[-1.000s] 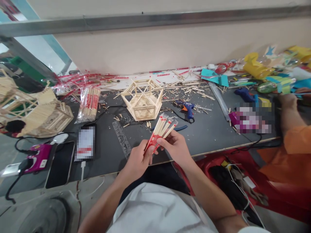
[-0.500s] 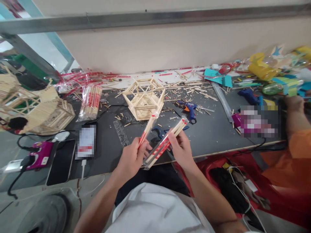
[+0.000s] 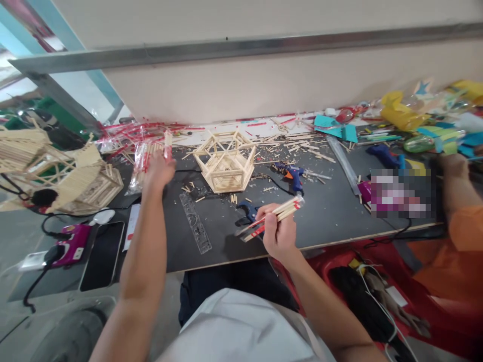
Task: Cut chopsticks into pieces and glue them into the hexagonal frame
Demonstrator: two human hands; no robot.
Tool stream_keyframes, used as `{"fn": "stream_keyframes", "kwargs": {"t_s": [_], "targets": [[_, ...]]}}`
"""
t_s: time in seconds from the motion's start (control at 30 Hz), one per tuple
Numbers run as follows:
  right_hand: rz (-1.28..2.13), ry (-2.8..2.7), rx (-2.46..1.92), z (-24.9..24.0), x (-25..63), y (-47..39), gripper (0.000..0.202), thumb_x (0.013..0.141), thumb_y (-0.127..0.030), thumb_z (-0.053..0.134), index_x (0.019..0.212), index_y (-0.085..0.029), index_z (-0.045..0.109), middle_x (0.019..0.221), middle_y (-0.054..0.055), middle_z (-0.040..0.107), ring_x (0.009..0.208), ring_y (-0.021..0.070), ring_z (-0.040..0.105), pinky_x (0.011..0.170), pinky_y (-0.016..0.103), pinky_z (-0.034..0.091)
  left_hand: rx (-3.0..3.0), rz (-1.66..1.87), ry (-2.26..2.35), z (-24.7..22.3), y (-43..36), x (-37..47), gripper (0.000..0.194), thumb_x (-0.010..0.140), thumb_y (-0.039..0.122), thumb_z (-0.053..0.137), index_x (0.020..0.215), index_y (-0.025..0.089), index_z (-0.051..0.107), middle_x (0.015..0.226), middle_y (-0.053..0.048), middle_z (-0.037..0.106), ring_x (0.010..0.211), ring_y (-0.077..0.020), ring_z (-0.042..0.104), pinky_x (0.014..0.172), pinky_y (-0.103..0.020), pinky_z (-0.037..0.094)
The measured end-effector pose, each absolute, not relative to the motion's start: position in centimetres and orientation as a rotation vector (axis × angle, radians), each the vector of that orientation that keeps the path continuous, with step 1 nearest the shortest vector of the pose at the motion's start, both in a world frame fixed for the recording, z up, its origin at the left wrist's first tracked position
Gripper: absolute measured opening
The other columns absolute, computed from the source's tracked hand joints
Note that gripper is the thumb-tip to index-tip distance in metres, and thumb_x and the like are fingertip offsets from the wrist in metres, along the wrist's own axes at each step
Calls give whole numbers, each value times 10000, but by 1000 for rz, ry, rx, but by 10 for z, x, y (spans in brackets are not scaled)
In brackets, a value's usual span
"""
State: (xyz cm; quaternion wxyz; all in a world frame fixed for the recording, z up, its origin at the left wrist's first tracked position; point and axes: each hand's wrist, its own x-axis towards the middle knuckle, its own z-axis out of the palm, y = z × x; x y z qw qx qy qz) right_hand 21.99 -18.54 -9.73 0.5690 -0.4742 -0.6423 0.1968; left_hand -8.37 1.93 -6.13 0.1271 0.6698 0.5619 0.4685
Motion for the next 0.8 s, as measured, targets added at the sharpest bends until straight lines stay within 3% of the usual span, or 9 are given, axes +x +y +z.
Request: {"fn": "stream_keyframes", "kwargs": {"t_s": [0.07,0.13,0.2,0.23,0.37,0.5,0.63,0.7,0.8], "targets": [[461,-1563,-1148,-98,218,-185,99,1013,-220,398,975,-244,486,827,23,640,567,125,541,586,282,425,1906,1315,1936,-64,16,-85,258,714,242,812,700,175,563,772,6,697,869,-198,711,820,-314,516],[471,-1603,-1171,-96,215,-183,120,1011,-239,404,948,-241,506,792,22,638,556,128,546,593,282,428,1909,1326,2056,-59,-7,-78,121,837,216,695,879,110,657,883,-23,727,937,-196,705,916,-348,498],[499,-1630,-1185,-91,212,-180,130,1011,-260,409,941,-236,516,770,24,633,586,138,569,624,283,437,1950,1334,1994,-49,-43,-63,212,964,239,537,924,104,695,865,-28,748,848,-165,711,894,-336,521],[514,-1648,-1189,-88,208,-177,139,1011,-272,411,932,-233,519,765,26,627,610,144,577,645,287,440,1968,1340,1934,-44,-63,-53,293,1004,295,480,945,119,707,851,-20,756,762,-140,710,812,-297,548],[625,-1682,-1091,-77,186,-165,196,1024,-317,380,897,-227,500,797,41,609,699,160,574,709,301,442,1976,1436,1598,-26,-134,-9,189,905,368,684,890,191,751,785,9,762,701,-133,710,700,-236,555],[852,-1607,-874,-76,161,-156,218,1048,-365,309,940,-235,446,773,8,563,685,142,553,687,284,441,1953,1524,1498,-30,-157,18,161,873,350,728,846,193,751,760,-5,762,675,-139,705,672,-234,552],[968,-1488,-886,-85,152,-153,270,1038,-460,345,904,-241,430,695,-37,456,582,118,427,589,267,383,1802,1599,1340,-43,-156,26,215,890,396,697,860,183,706,907,-52,762,852,-186,725,792,-286,582],[1010,-1451,-874,-92,153,-153,298,1032,-490,349,896,-241,443,708,-31,462,582,118,412,574,268,377,1769,1583,1230,-46,-157,29,252,912,428,662,966,184,693,1050,-81,746,1016,-213,709,905,-316,568],[1057,-1480,-872,-103,155,-154,373,1020,-563,311,940,-243,486,707,-15,491,563,129,426,549,284,383,1690,1424,1149,-43,-159,32,371,928,415,648,1222,191,631,1107,-95,742,1033,-213,717,922,-307,566]]}}
